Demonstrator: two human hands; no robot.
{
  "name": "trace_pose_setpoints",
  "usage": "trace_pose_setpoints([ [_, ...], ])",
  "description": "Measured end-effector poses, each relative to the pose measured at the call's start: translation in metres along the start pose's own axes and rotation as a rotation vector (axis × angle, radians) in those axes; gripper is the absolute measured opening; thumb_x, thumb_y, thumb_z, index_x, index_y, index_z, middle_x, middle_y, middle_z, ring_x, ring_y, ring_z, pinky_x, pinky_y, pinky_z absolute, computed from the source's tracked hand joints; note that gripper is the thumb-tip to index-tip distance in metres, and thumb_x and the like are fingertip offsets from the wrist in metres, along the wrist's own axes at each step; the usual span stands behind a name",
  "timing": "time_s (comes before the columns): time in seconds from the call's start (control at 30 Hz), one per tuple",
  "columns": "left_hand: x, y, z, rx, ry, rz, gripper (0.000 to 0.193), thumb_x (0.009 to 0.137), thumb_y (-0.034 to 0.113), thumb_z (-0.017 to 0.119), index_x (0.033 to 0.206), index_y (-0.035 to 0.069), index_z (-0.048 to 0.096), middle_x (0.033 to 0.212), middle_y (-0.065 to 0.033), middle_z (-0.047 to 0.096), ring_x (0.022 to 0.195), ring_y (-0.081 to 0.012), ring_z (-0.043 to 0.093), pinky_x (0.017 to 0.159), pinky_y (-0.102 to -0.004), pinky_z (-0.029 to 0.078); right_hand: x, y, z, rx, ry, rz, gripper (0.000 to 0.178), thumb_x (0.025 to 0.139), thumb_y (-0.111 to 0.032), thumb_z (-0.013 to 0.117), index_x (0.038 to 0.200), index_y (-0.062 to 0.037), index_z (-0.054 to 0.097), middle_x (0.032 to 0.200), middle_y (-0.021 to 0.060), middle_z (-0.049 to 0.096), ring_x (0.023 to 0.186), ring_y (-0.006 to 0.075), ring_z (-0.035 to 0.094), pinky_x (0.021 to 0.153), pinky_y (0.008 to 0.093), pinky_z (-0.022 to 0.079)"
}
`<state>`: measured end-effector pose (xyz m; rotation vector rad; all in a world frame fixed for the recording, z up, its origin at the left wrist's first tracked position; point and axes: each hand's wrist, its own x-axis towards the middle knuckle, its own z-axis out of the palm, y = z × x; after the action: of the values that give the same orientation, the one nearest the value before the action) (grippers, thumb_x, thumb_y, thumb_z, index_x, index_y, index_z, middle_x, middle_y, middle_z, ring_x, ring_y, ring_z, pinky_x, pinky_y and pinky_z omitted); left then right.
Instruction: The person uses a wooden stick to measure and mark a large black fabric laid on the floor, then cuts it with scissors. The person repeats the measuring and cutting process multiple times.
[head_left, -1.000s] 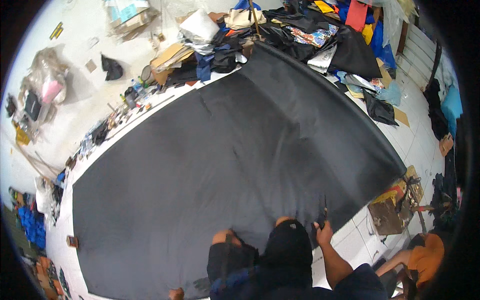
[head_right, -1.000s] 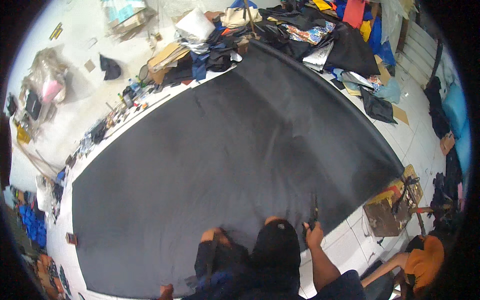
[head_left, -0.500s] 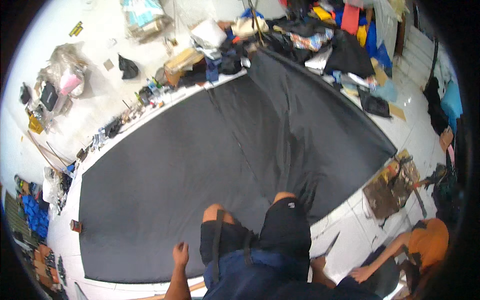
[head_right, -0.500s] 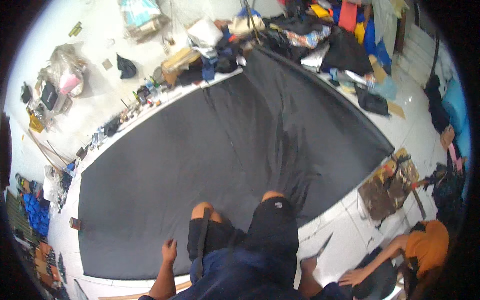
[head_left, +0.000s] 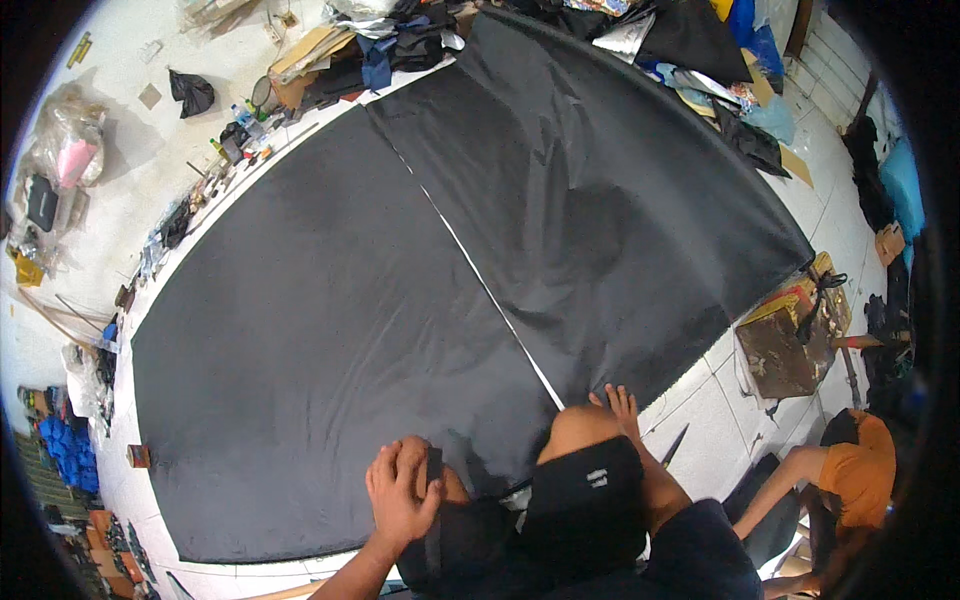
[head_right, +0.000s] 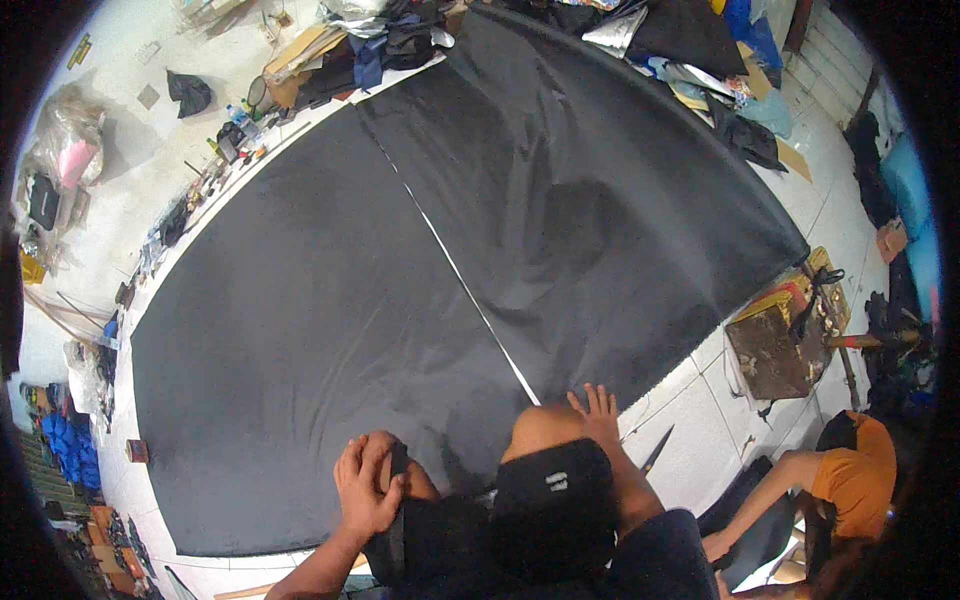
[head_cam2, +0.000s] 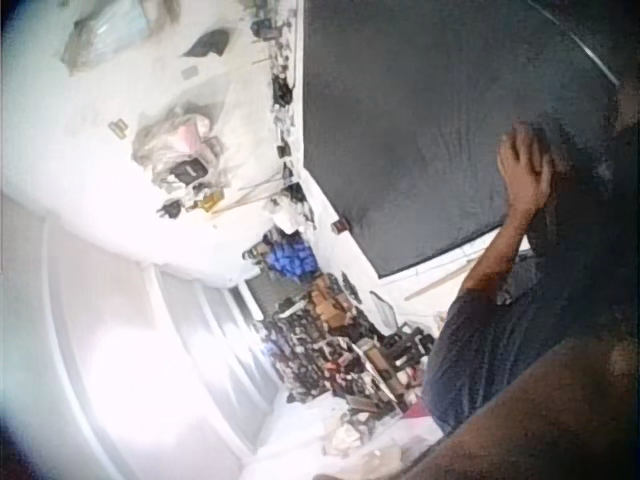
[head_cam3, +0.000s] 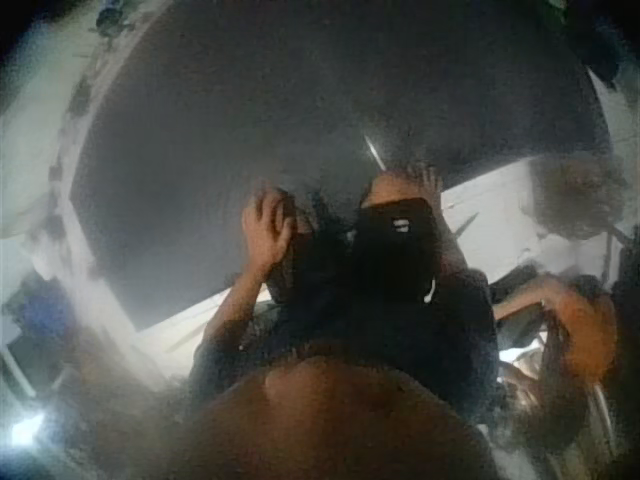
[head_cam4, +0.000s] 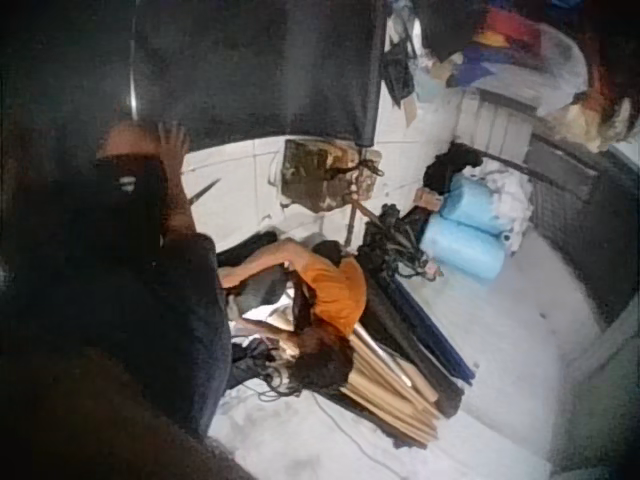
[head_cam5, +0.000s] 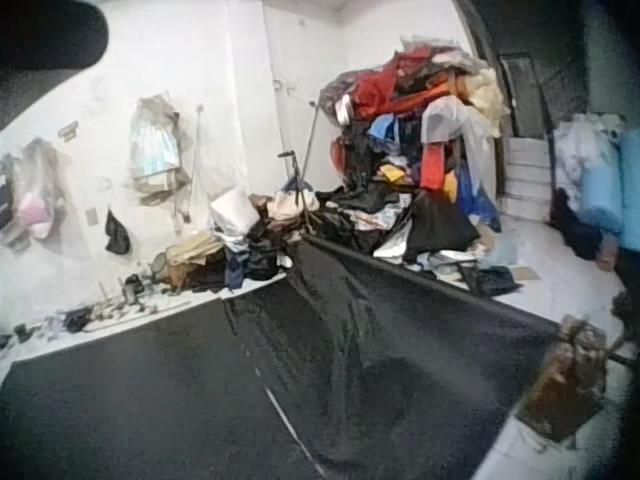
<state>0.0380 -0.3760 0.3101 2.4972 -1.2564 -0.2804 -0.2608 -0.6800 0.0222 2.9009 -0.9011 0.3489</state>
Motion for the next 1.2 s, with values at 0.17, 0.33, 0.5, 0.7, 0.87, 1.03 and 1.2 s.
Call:
trace_pose_setpoints([
  [0.17, -0.008, 0.02, -0.039, -0.007, -0.113, 0.008, 0.053, 0.078, 0.032, 0.073, 0.126, 0.012, 0.062, 0.136, -0.021, 0.048, 0.129, -0.0402, 0.043, 0.105, -0.0537, 0.032, 0.032, 0.008, -0.019, 0.225, -0.245, 0.138, 0.03, 0.092, -0.024, 0.061, 0.121, -0.0209, 0.068, 0.127, 0.0133, 0.064, 0.119, 0.0331, 0.059, 0.093, 0.0546, 0.042],
  [0.33, -0.02, 0.046, -0.086, -0.044, -0.38, 0.029, 0.054, 0.076, 0.032, 0.075, 0.125, 0.015, 0.062, 0.131, -0.0199, 0.049, 0.125, -0.0395, 0.044, 0.1, -0.0544, 0.033, 0.131, 0.072, -0.071, 0.368, -0.085, 0.896, 0.047, 0.103, -0.04, 0.049, 0.09, 0.0025, 0.064, 0.096, 0.0304, 0.066, 0.093, 0.0504, 0.062, 0.081, 0.0565, 0.048],
  [0.5, -0.027, 0.084, -0.116, -0.146, -0.626, -0.046, 0.049, 0.089, 0.048, 0.062, 0.121, 0.012, 0.066, 0.129, -0.02, 0.053, 0.128, -0.0419, 0.044, 0.107, -0.057, 0.032, 0.209, 0.152, -0.172, 0.697, 0.046, 1.298, 0.051, 0.103, -0.042, 0.046, 0.106, 0.005, 0.066, 0.109, 0.0255, 0.067, 0.104, 0.0422, 0.063, 0.091, 0.0467, 0.047],
  [0.7, 0.056, 0.135, -0.117, -0.347, -0.67, -0.195, 0.046, 0.094, 0.046, 0.06, 0.115, 0.005, 0.07, 0.11, -0.0209, 0.066, 0.114, -0.0376, 0.059, 0.096, -0.0448, 0.047, 0.308, 0.194, -0.314, 1.075, 0.245, 1.476, 0.052, 0.106, -0.039, 0.046, 0.127, 0.0055, 0.06, 0.124, 0.0189, 0.064, 0.112, 0.03, 0.06, 0.099, 0.037, 0.043],
  [0.87, 0.289, 0.232, -0.066, -0.792, -0.697, -0.414, 0.061, 0.096, 0.053, 0.058, 0.129, 0.002, 0.059, 0.125, -0.0194, 0.063, 0.119, -0.0331, 0.058, 0.097, -0.0426, 0.048, 0.337, 0.195, -0.418, 1.111, 0.247, 1.364, 0.052, 0.107, -0.039, 0.046, 0.13, 0.0063, 0.059, 0.123, 0.0171, 0.064, 0.111, 0.0255, 0.058, 0.1, 0.0333, 0.041],
  [1.03, 0.525, 0.38, -0.074, -1.312, -0.628, -0.942, 0.081, 0.089, 0.06, 0.066, 0.143, 0.006, 0.042, 0.137, -0.0189, 0.053, 0.115, -0.0352, 0.058, 0.093, -0.0499, 0.05, 0.312, 0.211, -0.499, 0.888, -0.145, 0.941, 0.025, 0.097, -0.009, 0.058, 0.118, 0.0043, 0.063, 0.102, 0.0213, 0.069, 0.095, 0.0347, 0.066, 0.087, 0.0395, 0.05],
  [1.2, 0.578, 0.411, -0.015, -0.848, -0.232, -0.852, 0.041, 0.082, 0.01, 0.073, 0.118, -0.005, 0.061, 0.1, -0.0141, 0.07, 0.093, -0.0294, 0.066, 0.089, -0.0389, 0.052, 0.336, 0.251, -0.585, 0.77, -0.675, 0.747, 0.046, 0.084, -0.027, 0.078, 0.119, 0.0005, 0.065, 0.11, 0.0224, 0.068, 0.101, 0.0397, 0.065, 0.089, 0.0459, 0.051],
])
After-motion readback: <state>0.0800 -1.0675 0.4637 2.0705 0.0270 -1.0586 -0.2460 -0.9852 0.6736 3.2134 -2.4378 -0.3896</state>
